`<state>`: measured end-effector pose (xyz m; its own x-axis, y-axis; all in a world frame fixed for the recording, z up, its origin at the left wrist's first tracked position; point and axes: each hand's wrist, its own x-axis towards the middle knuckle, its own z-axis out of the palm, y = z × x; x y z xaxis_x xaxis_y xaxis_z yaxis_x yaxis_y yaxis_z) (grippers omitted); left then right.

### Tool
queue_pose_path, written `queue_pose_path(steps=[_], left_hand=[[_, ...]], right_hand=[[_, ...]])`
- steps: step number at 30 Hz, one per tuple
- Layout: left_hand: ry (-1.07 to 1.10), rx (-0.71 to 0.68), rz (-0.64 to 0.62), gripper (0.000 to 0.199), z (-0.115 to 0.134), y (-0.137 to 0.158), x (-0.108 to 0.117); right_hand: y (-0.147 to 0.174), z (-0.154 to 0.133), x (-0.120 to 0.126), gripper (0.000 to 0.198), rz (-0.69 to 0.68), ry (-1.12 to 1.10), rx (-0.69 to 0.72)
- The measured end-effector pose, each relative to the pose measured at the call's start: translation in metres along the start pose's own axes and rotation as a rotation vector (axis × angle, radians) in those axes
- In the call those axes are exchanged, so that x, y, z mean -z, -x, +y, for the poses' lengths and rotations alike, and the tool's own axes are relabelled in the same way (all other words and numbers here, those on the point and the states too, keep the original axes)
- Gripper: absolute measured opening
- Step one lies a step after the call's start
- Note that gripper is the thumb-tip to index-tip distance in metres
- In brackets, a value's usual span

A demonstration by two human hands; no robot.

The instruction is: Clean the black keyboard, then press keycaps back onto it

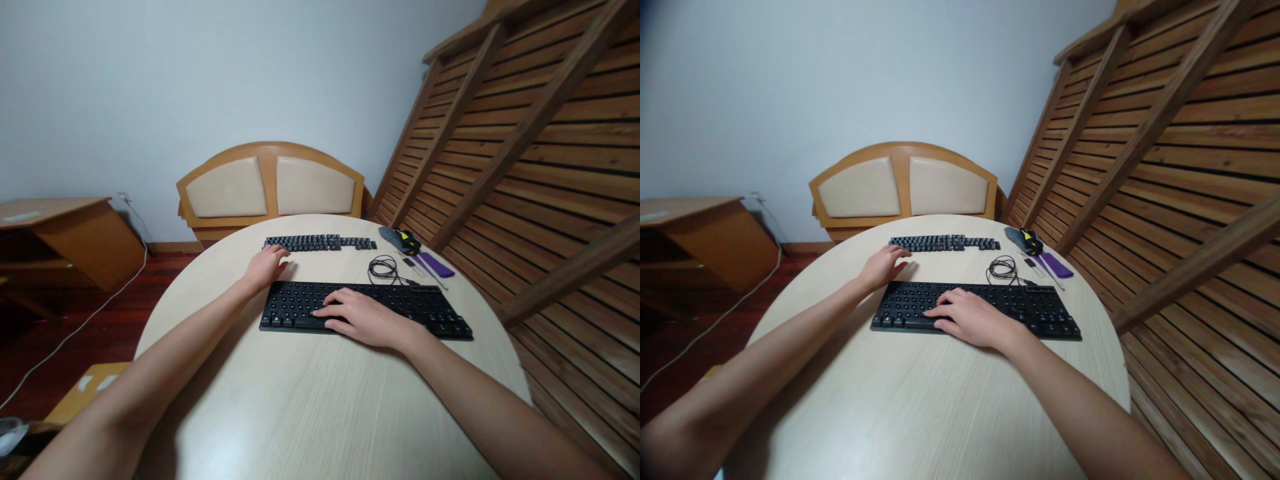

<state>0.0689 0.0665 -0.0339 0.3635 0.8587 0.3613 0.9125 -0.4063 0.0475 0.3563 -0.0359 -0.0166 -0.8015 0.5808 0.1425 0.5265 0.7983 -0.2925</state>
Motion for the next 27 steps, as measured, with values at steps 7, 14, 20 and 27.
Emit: queue_pose_path(steps=[7,14,20,27], left_hand=[[-0.086,0.033,-0.027,0.031,-0.024,-0.022,-0.022],[-0.071,0.01,-0.014,0.029,-0.022,-0.033,-0.035],[-0.007,-0.08,-0.036,0.019,-0.011,-0.029,-0.027],[0.137,-0.07,0.049,0.017,0.014,-0.004,-0.004]], right_hand=[[0.0,-0.002,0.003,0.034,-0.007,-0.007,-0.002],[0.001,-0.003,0.004,0.034,-0.01,-0.021,-0.012],[0.0,-0.003,0.004,0.034,-0.016,-0.019,-0.01],[0.001,-0.002,0.004,0.035,-0.017,-0.004,-0.003]])
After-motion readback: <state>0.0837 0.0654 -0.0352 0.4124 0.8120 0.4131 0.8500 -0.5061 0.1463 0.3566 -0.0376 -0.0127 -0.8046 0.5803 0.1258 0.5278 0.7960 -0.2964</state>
